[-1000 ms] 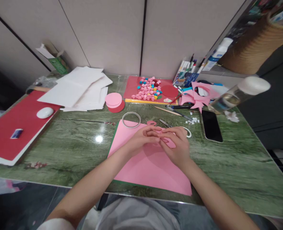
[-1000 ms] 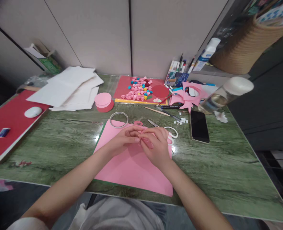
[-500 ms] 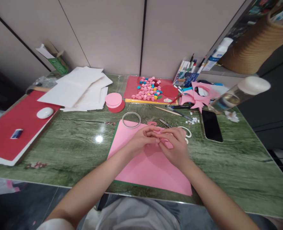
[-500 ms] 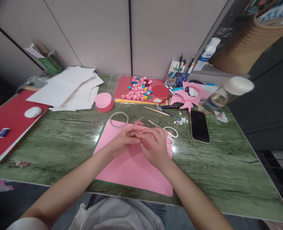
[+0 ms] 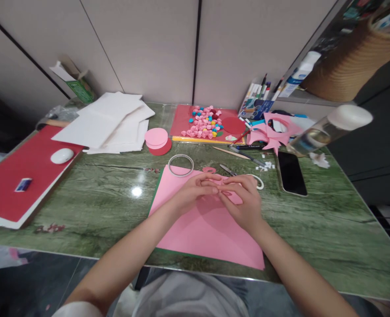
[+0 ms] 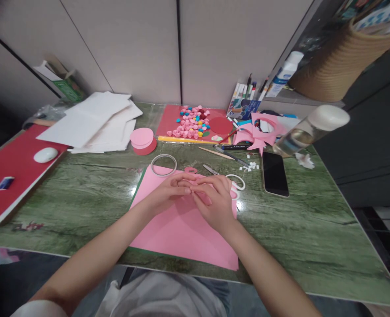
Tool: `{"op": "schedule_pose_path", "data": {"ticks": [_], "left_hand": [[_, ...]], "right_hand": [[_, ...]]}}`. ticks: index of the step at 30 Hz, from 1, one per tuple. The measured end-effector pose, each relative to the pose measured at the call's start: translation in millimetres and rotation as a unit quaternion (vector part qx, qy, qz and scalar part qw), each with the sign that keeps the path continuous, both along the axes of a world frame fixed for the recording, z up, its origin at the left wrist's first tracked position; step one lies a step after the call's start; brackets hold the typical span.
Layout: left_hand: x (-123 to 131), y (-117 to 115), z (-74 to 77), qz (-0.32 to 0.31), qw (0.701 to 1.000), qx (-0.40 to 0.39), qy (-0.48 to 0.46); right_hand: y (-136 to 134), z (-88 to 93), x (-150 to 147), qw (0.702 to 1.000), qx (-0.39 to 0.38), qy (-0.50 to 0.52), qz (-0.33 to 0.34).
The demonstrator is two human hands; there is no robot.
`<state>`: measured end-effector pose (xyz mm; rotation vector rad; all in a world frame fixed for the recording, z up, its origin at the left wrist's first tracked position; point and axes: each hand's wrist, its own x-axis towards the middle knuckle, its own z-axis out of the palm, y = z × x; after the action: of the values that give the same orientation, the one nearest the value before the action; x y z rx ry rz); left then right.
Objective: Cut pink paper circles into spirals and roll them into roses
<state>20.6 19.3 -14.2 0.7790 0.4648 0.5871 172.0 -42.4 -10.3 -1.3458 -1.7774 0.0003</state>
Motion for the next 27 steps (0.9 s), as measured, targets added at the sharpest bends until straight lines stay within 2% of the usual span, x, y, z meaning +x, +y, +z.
{"op": "schedule_pose_path", "data": {"ticks": [6, 14, 21, 27], "left_hand": [[0.7, -0.6, -3.9, 0.004, 0.999, 0.02, 0.025], [4.1, -3.6, -9.5, 0.016, 0.998, -0.067, 0.008], [3.9, -3.6, -8.4, 0.017, 0.998, -0.052, 0.014], [2.9, -3.8, -7.0, -0.002, 0.999, -0.033, 0.007]], "right_hand": [[0.4, 1.8, -1.6, 1.0, -0.005, 0.016, 0.005], [-0.2, 0.4, -3.3, 1.0, -0.008, -0.004, 0.003], [-0.8, -3.2, -3.7, 0.998, 0.027, -0.051, -0.013], [-1.4, -4.0, -3.3, 0.999, 0.031, -0.038, -0.021]]}}
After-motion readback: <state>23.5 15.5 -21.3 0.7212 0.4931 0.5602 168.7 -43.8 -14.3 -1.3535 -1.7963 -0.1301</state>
